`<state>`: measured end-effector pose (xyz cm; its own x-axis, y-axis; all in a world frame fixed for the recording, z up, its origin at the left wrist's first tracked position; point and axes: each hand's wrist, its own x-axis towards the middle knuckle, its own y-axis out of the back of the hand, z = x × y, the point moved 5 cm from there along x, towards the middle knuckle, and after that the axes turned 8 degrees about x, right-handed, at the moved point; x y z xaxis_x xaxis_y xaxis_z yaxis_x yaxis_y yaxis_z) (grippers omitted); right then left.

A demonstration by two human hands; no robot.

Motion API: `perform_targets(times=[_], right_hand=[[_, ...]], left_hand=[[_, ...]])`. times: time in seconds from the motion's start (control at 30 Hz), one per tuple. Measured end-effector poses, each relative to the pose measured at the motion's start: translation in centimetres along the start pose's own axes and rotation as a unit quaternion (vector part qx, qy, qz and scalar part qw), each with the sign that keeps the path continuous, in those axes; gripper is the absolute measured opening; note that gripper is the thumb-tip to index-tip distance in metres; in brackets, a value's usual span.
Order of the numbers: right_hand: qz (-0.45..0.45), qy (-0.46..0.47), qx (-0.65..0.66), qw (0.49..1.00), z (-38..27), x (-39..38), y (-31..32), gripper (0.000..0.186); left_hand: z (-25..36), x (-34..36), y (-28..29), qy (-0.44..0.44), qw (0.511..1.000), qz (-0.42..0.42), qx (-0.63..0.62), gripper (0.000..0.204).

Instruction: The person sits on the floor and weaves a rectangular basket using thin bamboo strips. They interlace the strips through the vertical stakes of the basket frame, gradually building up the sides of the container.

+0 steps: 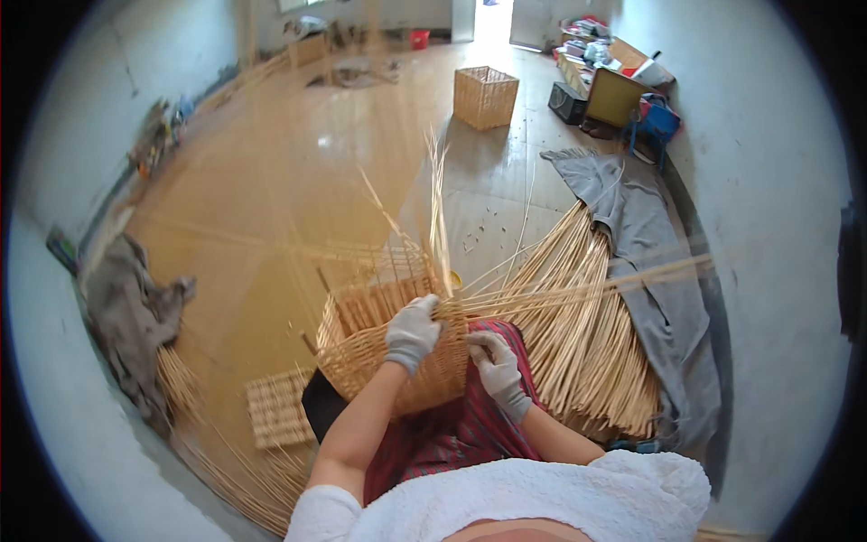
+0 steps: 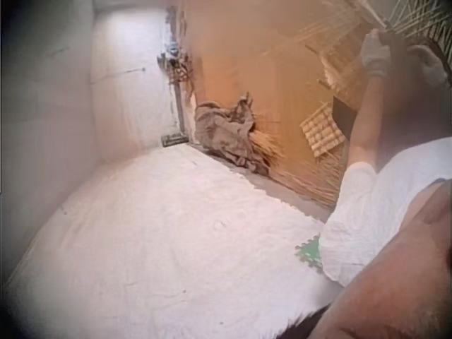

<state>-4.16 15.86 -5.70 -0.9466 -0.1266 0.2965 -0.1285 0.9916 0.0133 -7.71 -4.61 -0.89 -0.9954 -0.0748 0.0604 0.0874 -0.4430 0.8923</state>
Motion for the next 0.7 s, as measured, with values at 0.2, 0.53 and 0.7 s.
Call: perform_targets(times=[0.2,0.53,0.7], right_hand=[[-0.001,-0.071,-0.126,0.989,6.7,3.4,-0.7,0.021],[-0.251,0.017,-0.334,0.909,-7.8,13.0,-8.2,0.076],[-0.187,0.116,-0.332,0.917,-14.0,10.3,-4.3,0.079]], left_hand=[[-9.8,-5.1,9.6,0.060,0.938,0.039,-0.338,0.032],[-15.4,-22.3,18.4,0.050,0.867,0.493,-0.051,0.049],[-9.9,-24.4,10.6,0.100,0.879,0.432,-0.177,0.067]])
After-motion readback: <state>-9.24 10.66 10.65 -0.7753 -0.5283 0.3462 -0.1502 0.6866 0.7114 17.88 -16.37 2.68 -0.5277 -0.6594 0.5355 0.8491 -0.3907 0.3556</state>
